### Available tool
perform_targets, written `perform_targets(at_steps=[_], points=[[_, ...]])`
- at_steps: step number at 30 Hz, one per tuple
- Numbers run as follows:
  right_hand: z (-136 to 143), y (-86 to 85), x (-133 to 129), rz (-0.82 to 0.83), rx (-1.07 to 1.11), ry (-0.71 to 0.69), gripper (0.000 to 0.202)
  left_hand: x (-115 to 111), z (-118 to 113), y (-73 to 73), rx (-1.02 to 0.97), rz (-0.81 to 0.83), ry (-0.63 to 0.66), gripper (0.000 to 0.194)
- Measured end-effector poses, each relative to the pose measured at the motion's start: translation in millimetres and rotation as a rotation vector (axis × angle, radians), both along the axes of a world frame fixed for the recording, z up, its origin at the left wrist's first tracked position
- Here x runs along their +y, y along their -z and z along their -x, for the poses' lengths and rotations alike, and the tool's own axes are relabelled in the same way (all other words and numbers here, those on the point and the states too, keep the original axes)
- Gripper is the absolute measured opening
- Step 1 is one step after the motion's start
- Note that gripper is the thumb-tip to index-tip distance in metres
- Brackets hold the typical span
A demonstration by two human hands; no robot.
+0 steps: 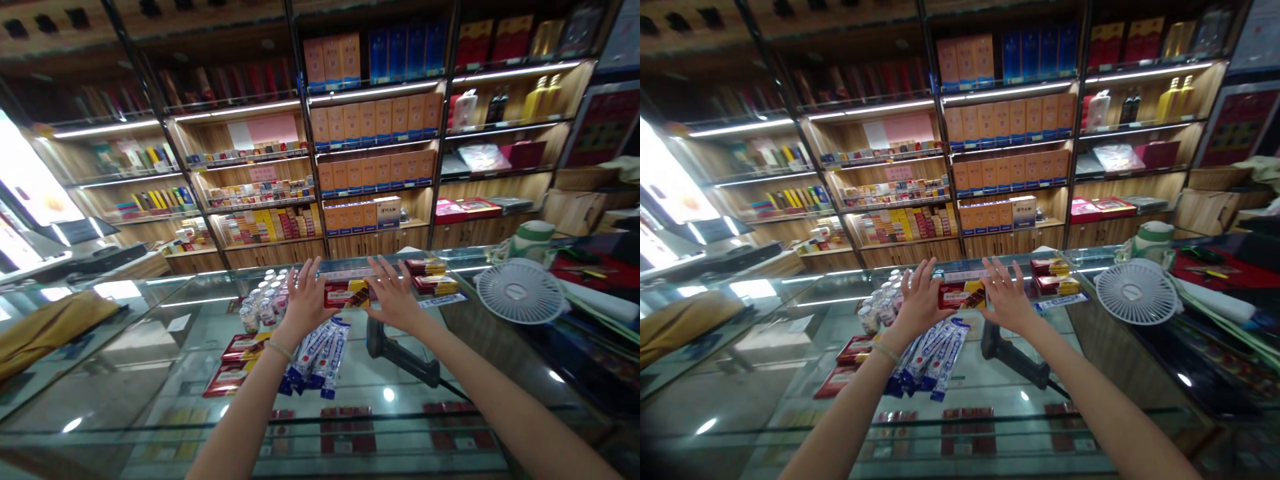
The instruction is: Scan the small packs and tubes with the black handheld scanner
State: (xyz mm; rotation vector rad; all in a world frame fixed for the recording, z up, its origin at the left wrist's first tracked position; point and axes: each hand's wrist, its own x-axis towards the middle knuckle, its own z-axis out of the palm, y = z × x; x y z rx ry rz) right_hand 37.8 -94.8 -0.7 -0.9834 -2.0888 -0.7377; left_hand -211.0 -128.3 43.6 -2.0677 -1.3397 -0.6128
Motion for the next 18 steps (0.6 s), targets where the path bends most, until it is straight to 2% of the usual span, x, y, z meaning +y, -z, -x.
perform_targets(at_steps=[8, 18], points=[[-46.6, 6.8, 12.8, 0.023, 0.007, 0.053, 0.059, 28.3, -42.2, 15.3, -0.059, 0.011, 0.056, 0.065], [-58.5, -1.7, 42.7, 0.001, -0.003, 0.04, 0.057, 58.8, -61.6, 20.7, -0.123, -0.004, -0.03, 0.063]])
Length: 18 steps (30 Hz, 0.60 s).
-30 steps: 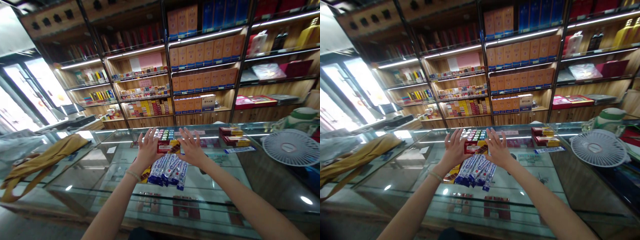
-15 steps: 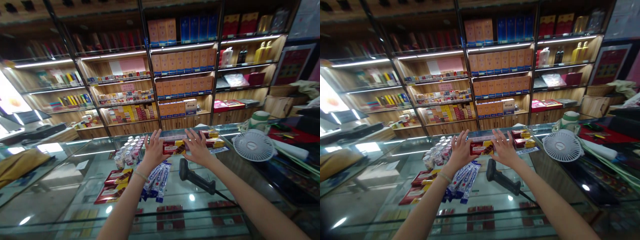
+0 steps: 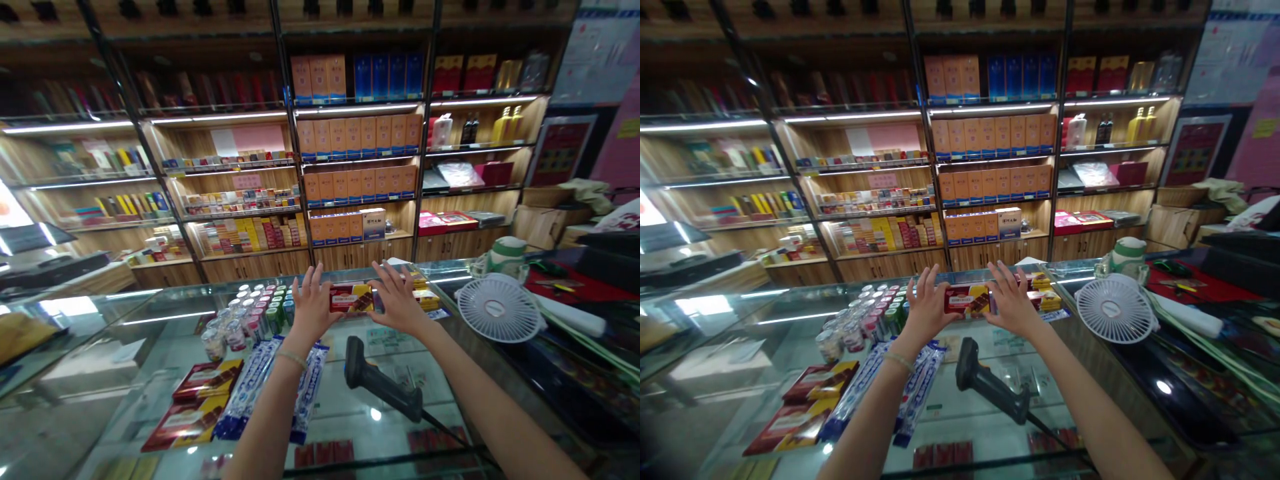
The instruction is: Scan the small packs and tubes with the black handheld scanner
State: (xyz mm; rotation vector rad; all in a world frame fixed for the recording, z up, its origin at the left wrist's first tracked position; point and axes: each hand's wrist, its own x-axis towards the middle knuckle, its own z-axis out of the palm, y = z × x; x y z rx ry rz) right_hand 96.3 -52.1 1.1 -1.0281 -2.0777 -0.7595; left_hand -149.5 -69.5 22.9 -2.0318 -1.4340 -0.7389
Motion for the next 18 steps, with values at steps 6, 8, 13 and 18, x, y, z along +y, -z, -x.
perform_targets(at_steps=[6, 8, 13, 18], points=[[1.4, 8.9, 7.9, -0.007, -0.004, -0.016, 0.057, 5.9, -2.7, 12.9, -0.012, -0.023, 0.01, 0.064], [1.6, 9.9, 4.2, 0.004, -0.004, -0.02, 0.058, 2.6, -4.7, 15.8, -0.025, -0.019, 0.011, 0.064], [2.9, 7.0, -8.9, 0.014, -0.028, -0.01, 0.058, -9.5, -14.3, 18.6, -0.037, 0.005, 0.022, 0.077], [7.5, 5.2, -17.9, -0.012, -0.054, -0.007, 0.056, -17.3, -24.7, 20.4, 0.022, 0.019, 0.061, 0.084]])
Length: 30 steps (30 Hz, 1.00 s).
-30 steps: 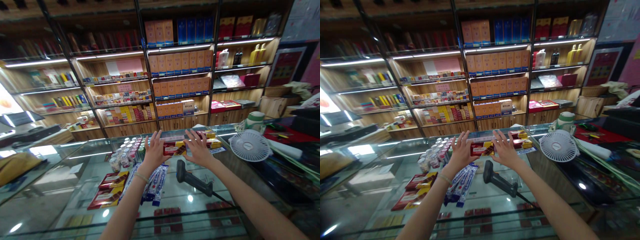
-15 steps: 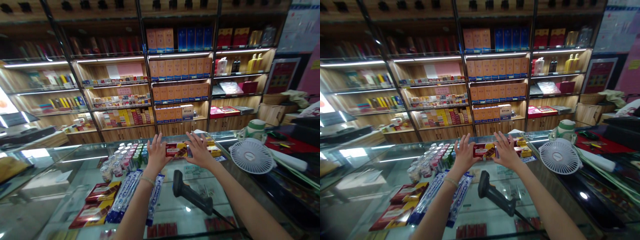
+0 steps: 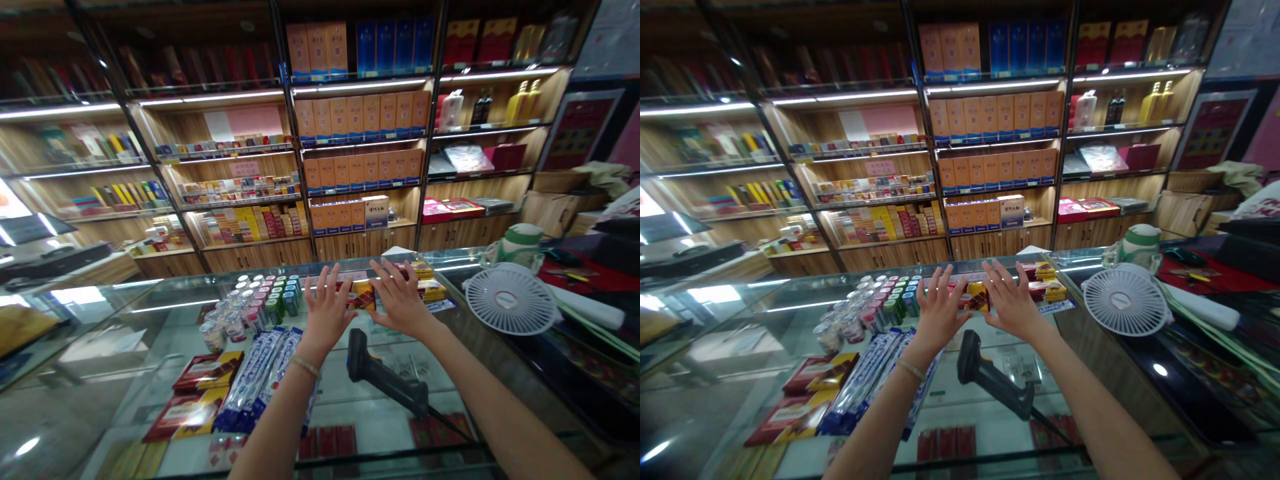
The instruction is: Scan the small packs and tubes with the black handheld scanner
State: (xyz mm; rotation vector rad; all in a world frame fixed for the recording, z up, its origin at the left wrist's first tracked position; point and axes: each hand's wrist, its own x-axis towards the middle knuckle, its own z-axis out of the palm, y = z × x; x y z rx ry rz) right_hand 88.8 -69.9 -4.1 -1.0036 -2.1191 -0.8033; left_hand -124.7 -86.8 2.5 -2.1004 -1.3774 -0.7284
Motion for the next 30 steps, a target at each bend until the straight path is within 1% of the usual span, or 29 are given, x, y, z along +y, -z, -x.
perform_targets(at_steps=[5, 7, 9, 10, 13, 14, 16, 19, 21, 25, 28, 30], points=[[2.6, -0.6, -5.2, 0.006, 0.019, -0.039, 0.056, -1.0, -4.3, 2.7, 0.002, -0.037, 0.012, 0.067], [-0.4, -0.5, -4.0, 0.039, 0.045, -0.062, 0.062, -0.3, -2.4, 2.9, -0.015, -0.045, 0.009, 0.064], [-5.9, 0.8, 0.8, 0.106, 0.101, -0.076, 0.07, 0.3, 0.8, 1.8, -0.049, -0.052, 0.0, 0.063], [-9.0, 2.2, 4.4, 0.146, 0.144, -0.075, 0.07, 0.4, 2.4, 0.8, -0.071, -0.058, -0.008, 0.064], [-16.0, 9.5, 17.0, 0.257, 0.284, -0.035, 0.062, -0.8, 3.7, -3.3, -0.149, -0.081, -0.019, 0.065], [-16.7, 12.7, 20.4, 0.287, 0.301, -0.016, 0.061, -1.8, 2.4, -4.5, -0.173, -0.088, -0.01, 0.065], [-15.3, 18.9, 24.1, 0.329, 0.274, -0.001, 0.067, -4.8, -2.8, -6.1, -0.205, -0.092, 0.028, 0.064], [-8.9, 25.0, 22.0, 0.34, 0.196, -0.037, 0.081, -10.3, -14.0, -6.3, -0.203, -0.069, 0.098, 0.063], [-4.5, 26.2, 18.0, 0.342, 0.173, -0.08, 0.086, -13.6, -21.0, -5.6, -0.191, -0.043, 0.134, 0.064], [0.4, 25.1, 12.9, 0.372, 0.204, -0.13, 0.085, -17.4, -28.4, -4.3, -0.189, -0.012, 0.168, 0.063], [0.0, 23.0, 13.1, 0.375, 0.241, -0.115, 0.082, -17.0, -26.7, -4.5, -0.2, 0.016, 0.167, 0.065], [-2.8, 20.9, 14.1, 0.355, 0.247, -0.099, 0.076, -15.3, -22.5, -5.0, -0.219, 0.044, 0.155, 0.067]])
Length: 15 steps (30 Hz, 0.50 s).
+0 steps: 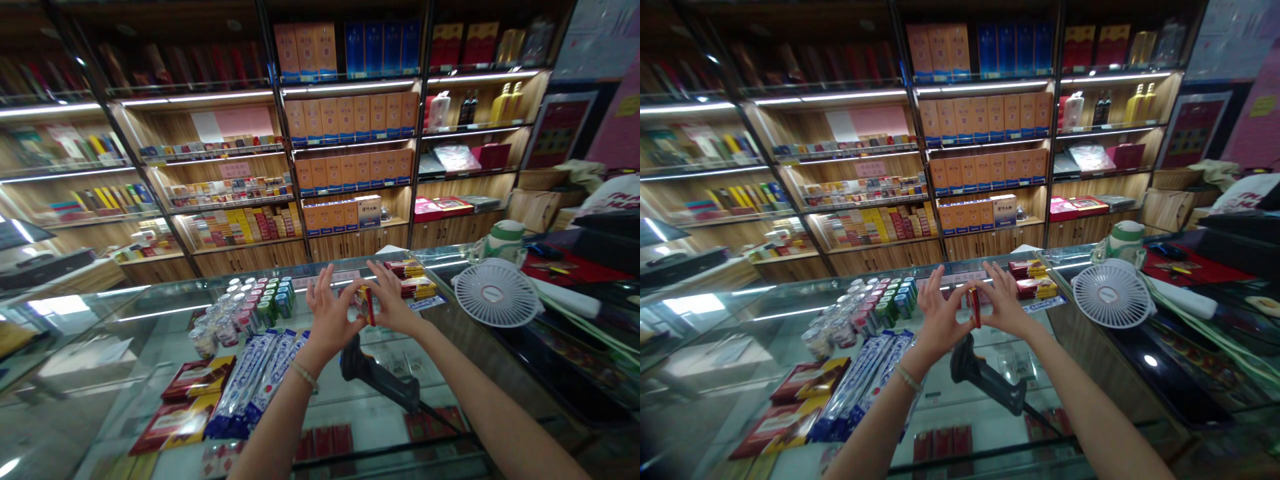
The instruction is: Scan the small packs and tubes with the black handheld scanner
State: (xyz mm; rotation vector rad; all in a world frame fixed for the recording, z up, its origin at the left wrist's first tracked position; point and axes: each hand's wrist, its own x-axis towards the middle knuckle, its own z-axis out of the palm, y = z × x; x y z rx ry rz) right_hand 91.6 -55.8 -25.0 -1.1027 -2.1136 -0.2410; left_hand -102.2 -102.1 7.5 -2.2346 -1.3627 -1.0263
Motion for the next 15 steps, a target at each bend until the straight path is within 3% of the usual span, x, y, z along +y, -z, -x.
perform_targets(at_steps=[5, 11, 15], points=[[-9.4, -4.4, 2.5, -0.063, 0.002, 0.027, 0.065, 6.6, 14.0, 0.9, -0.032, 0.031, 0.008, 0.074], [-10.0, -3.5, 2.4, -0.089, -0.007, 0.028, 0.061, 15.9, 19.5, 11.7, -0.066, 0.079, 0.035, 0.077], [-11.4, -6.7, 0.9, -0.097, 0.003, 0.057, 0.06, 22.5, 23.4, 15.9, -0.138, 0.052, -0.006, 0.108]])
